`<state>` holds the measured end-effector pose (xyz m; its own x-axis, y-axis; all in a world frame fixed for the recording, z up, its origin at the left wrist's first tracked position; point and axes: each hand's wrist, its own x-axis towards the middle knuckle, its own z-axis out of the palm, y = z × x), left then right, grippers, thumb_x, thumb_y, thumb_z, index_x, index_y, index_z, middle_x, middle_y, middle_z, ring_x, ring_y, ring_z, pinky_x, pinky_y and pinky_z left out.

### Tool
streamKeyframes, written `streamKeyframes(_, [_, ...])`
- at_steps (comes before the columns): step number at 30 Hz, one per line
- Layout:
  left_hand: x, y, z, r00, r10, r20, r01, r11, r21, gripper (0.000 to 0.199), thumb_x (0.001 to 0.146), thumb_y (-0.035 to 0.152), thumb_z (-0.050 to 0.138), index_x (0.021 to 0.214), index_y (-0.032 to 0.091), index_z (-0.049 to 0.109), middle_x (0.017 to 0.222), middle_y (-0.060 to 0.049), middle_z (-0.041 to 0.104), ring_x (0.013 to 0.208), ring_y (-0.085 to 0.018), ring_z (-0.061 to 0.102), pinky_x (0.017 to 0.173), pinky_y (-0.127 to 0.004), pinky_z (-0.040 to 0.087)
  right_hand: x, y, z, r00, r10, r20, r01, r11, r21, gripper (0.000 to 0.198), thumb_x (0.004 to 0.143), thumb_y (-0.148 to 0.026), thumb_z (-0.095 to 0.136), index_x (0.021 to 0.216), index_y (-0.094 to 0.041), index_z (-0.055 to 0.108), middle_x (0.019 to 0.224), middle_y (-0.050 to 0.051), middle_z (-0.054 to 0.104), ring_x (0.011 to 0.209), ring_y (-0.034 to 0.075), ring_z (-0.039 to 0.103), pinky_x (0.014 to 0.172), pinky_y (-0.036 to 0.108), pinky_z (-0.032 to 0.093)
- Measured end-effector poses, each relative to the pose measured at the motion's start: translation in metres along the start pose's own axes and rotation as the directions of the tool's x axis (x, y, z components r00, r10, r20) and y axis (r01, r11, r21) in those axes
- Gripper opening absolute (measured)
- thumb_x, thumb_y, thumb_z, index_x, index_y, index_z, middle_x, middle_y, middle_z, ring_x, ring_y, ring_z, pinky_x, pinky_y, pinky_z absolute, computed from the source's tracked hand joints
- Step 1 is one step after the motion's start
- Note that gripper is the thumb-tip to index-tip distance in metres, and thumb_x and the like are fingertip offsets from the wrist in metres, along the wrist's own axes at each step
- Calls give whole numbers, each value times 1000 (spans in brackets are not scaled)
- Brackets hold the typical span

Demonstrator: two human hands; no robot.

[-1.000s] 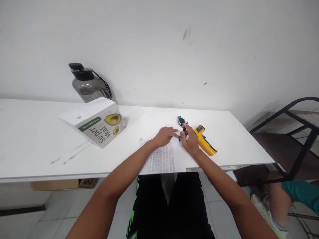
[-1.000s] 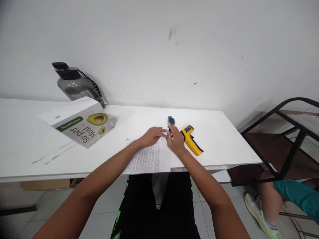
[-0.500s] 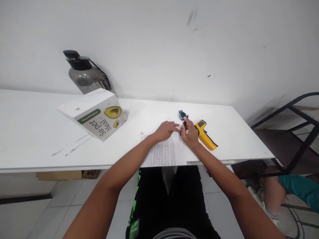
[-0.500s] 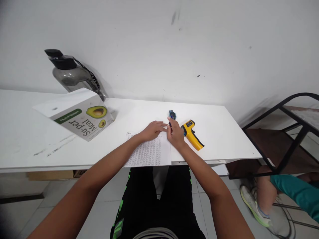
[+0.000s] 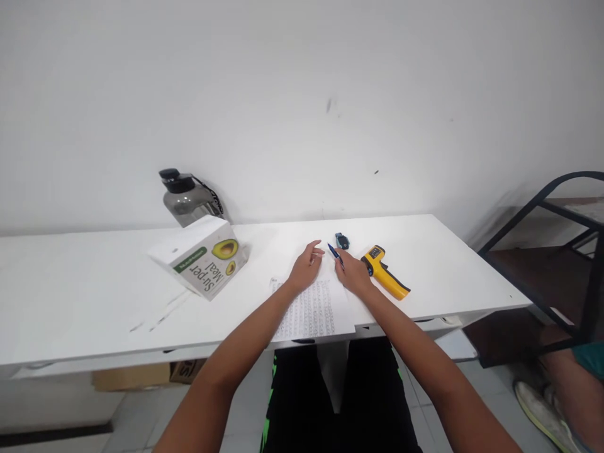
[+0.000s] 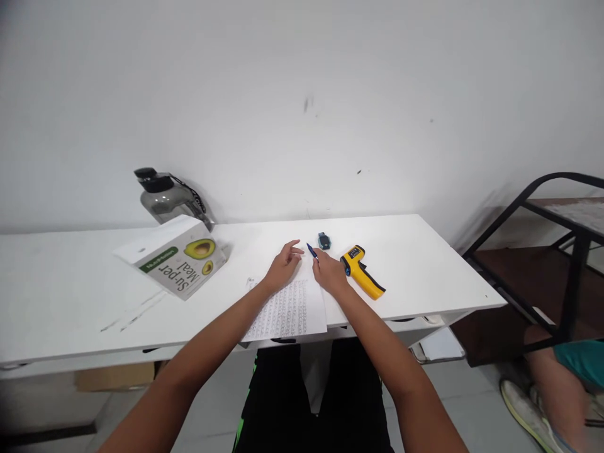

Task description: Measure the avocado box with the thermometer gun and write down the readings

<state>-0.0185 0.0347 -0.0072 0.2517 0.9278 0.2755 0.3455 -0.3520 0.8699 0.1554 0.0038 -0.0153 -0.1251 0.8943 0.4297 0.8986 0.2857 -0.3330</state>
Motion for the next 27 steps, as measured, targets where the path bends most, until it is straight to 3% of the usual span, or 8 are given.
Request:
streamKeyframes(4, [1,-2,3,957,59,-285,-58,998,13,39,89,30,49,127,22,46,114,-8,60,87,-14,61,86,-35,49,1,-2,-4,998,7,58,-1,995,-102,40,97,-26,35,131,-16,54,112,12,68,97,21,64,78,28,46])
streamKeyframes(12, [-39,55,-51,608,441,-660,-374,893,253,50,86,31,55,132,23,36,134,-14,39,109,-20,55,91,-37,48,0,-6,-9,993,-32,117,63,962,-266,29,96,-22,40,95,-13,68,93,12,68,91,24,59,73,33,35])
streamKeyframes(14, [-59,63,-80,480,462,-745,-319,884,343,58,84,31,58,135,23,31,139,-15,34,117,-21,49,98,-38,44,-3,-8,-14,992,-44,117,74,962,-262,34,97,-24,36,95,-14,68,96,13,66,94,25,57,74,35,33])
streamKeyframes(17, [-86,57,-126,398,363,-843,-90,929,358,71,79,31,64,138,20,25,143,-16,27,128,-23,39,104,-41,39,-12,-9,-29,997,-65,45,75,959,-273,39,100,-29,30,100,-17,67,102,13,63,96,25,53,79,38,31])
streamKeyframes(20, [-103,34,-172,433,236,-870,131,939,319,94,67,36,76,141,17,20,146,-20,22,134,-27,30,109,-45,33,-25,-3,-47,993,51,-107,-80,953,-293,33,98,-33,37,112,-18,62,105,13,60,98,26,50,81,39,30])
streamKeyframes(22, [-107,15,-198,508,154,-848,188,941,283,109,59,37,82,143,18,15,147,-20,23,134,-28,31,111,-46,31,-33,5,-56,968,201,-153,-240,920,-310,36,93,-37,47,120,-15,57,108,15,58,99,28,49,80,40,31])
streamKeyframes(25, [-105,-5,-217,700,-171,-694,253,967,17,111,51,34,86,137,18,18,134,-18,41,121,-29,49,98,-48,46,-40,22,-62,926,364,-99,-375,864,-335,53,87,-43,56,127,-9,50,113,19,55,101,31,50,80,41,35])
streamKeyframes(27, [-104,-11,-217,729,-261,-633,275,958,-79,100,46,31,88,126,18,28,123,-15,50,111,-28,56,91,-47,51,-40,31,-62,896,442,-32,-428,843,-325,64,83,-50,58,131,-8,46,117,19,53,104,32,50,80,41,37])
